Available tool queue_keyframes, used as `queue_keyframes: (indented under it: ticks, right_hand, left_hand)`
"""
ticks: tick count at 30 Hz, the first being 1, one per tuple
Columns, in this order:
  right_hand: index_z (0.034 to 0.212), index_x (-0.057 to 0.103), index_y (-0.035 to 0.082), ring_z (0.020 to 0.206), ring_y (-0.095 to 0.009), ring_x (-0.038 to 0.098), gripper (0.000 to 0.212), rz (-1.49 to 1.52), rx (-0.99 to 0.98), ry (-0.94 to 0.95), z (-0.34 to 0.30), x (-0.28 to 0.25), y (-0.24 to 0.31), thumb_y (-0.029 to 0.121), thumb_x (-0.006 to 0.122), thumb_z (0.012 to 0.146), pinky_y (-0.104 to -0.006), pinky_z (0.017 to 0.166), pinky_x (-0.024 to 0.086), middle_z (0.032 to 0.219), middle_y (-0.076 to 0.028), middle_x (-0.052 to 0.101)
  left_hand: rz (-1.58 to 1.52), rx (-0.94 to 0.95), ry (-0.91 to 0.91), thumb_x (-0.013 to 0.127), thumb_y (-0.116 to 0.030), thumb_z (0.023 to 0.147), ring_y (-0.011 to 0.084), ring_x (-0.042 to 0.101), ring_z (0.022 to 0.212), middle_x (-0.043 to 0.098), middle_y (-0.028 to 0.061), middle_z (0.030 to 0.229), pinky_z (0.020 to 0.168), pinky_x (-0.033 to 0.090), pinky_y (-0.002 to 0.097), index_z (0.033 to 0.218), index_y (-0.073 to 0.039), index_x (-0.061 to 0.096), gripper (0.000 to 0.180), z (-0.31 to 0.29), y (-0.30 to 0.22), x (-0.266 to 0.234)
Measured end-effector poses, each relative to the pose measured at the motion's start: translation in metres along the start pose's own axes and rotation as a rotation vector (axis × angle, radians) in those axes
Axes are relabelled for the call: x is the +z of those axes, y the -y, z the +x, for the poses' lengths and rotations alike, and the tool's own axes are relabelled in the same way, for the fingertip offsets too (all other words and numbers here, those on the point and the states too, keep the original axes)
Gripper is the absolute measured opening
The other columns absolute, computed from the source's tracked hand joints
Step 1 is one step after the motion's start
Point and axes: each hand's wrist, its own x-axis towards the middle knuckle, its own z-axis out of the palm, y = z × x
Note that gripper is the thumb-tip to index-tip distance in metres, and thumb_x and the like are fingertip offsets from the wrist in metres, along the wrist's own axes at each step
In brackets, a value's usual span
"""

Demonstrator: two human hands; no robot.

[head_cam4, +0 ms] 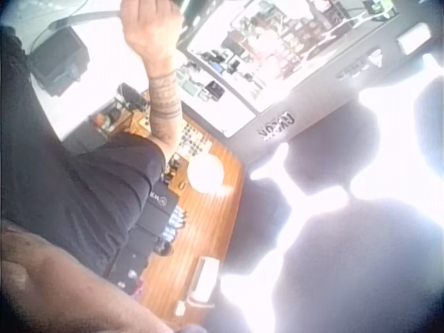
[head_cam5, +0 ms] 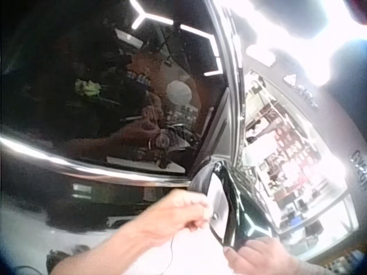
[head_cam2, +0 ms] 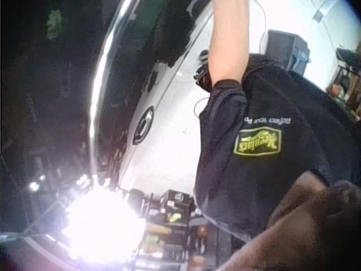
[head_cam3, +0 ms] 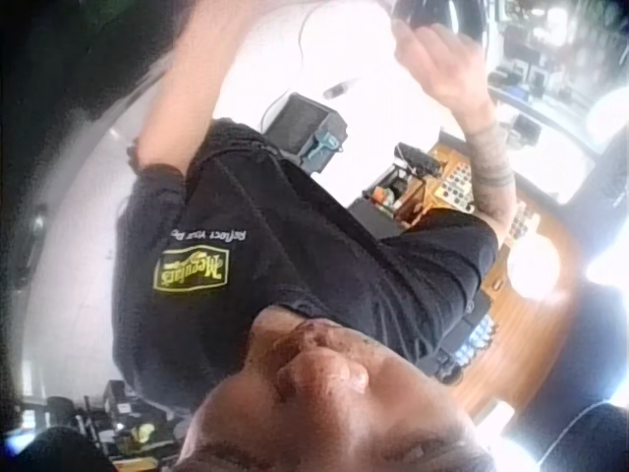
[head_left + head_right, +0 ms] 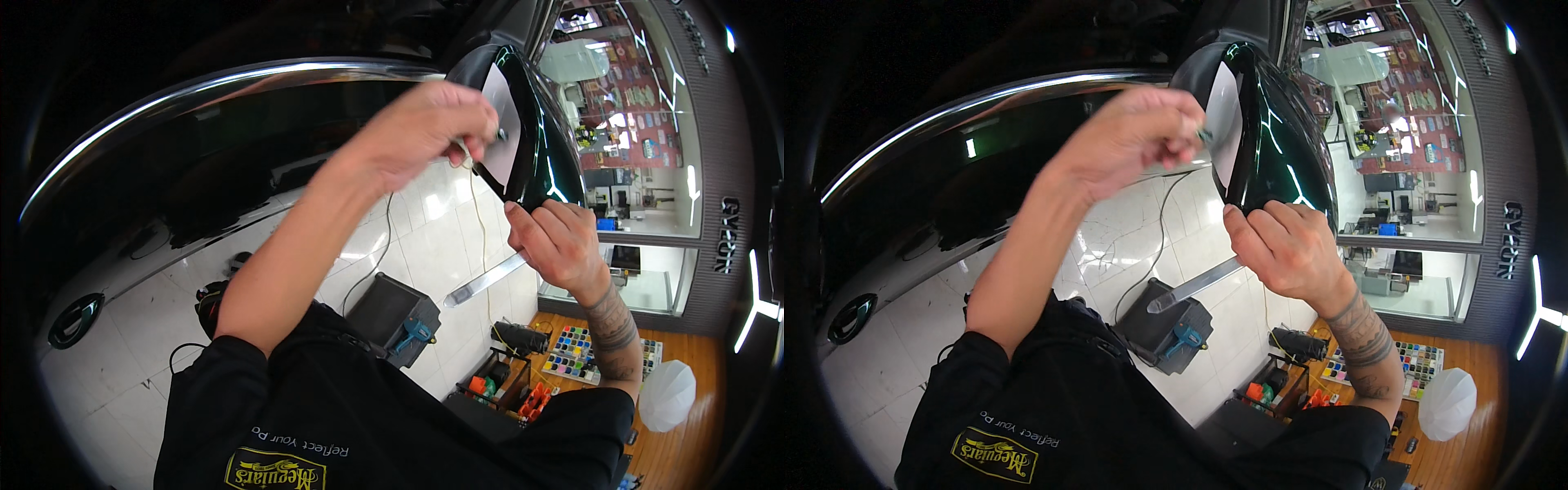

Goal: The person applies a white vinyl wrap to a car's side mirror housing. They use a squeegee to smooth the film and a heat gun to activate the adhesive and conform the material to the curved surface. The person trims excess film and tucks edges for a clean finish.

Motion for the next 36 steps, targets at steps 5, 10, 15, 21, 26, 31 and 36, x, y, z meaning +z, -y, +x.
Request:
queue_keyframes:
  ticks: [5,10,15,21,26,31,36]
  right_hand:
    - [0.102,0.063,-0.002,0.053,-0.013,0.044,0.033,0.007,-0.093,0.037,-0.006,-0.009,-0.006,0.005,0.064,0.069,-0.0273,0.043,0.035,0.063,0.001,0.039]
    - [0.094,0.062,0.001,0.05,-0.013,0.044,0.027,0.18,0.126,-0.156,-0.03,-0.001,0.013,-0.001,0.071,0.067,-0.0288,0.043,0.033,0.061,0.001,0.044]
    - [0.083,0.059,0.004,0.046,-0.012,0.044,0.022,0.302,0.569,-0.417,-0.049,0.006,0.033,-0.005,0.074,0.071,-0.0262,0.042,0.031,0.058,-0.002,0.049]
    - [0.096,0.063,0.0,0.047,-0.007,0.04,0.013,0.834,0.918,-0.518,-0.052,0.001,0.042,0.002,0.066,0.084,-0.0209,0.045,0.029,0.06,0.002,0.049]
    - [0.1,0.059,-0.006,0.047,-0.003,0.025,0.018,1.785,1.093,-0.687,-0.027,-0.019,0.034,0.01,0.052,0.095,-0.0217,0.043,0.02,0.057,0.007,0.032]
    - [0.099,0.058,-0.002,0.045,-0.003,0.023,0.017,1.966,1.13,-0.627,-0.021,-0.016,0.028,0.013,0.051,0.095,-0.0211,0.041,0.02,0.056,0.007,0.027]
    - [0.101,0.058,-0.004,0.046,-0.003,0.025,0.018,1.926,1.127,-0.612,-0.019,-0.016,0.028,0.012,0.053,0.095,-0.021,0.042,0.02,0.057,0.007,0.03]
  left_hand:
    - [0.201,0.177,-0.146,0.06,-0.017,0.089,0.0064,0.055,0.07,0.055,-0.002,0.074,0.061,0.041,0.0215,0.084,-0.008,0.059,0.01,-0.009,0.009,0.004]
    - [0.142,0.226,-0.16,0.063,-0.018,0.09,0.0076,0.057,0.078,0.056,-0.0007,0.083,0.068,0.046,0.0231,0.093,-0.009,0.055,0.012,-0.013,0.056,0.022]
    - [0.153,0.294,-0.087,0.069,-0.014,0.086,0.0068,0.055,0.084,0.053,-0.0004,0.087,0.076,0.045,0.0237,0.097,-0.009,0.049,0.024,-0.01,0.062,0.027]
    - [-0.066,0.223,-0.05,0.062,-0.011,0.086,0.0085,0.055,0.083,0.054,0.001,0.087,0.075,0.046,0.0258,0.097,-0.009,0.05,0.017,-0.012,0.071,0.025]
    - [-0.041,0.235,-0.068,0.056,-0.006,0.085,0.0104,0.057,0.083,0.058,0.0036,0.087,0.072,0.046,0.0265,0.098,-0.008,0.05,0.015,-0.023,0.066,0.026]
    - [-0.031,0.292,-0.083,0.056,-0.005,0.084,0.0107,0.058,0.083,0.06,0.005,0.087,0.073,0.046,0.0255,0.099,-0.007,0.05,0.016,-0.029,0.058,0.037]
    - [-0.057,0.29,-0.016,0.057,0.002,0.087,0.0111,0.058,0.089,0.055,0.0041,0.092,0.083,0.047,0.027,0.102,-0.002,0.052,0.017,-0.033,0.05,0.039]
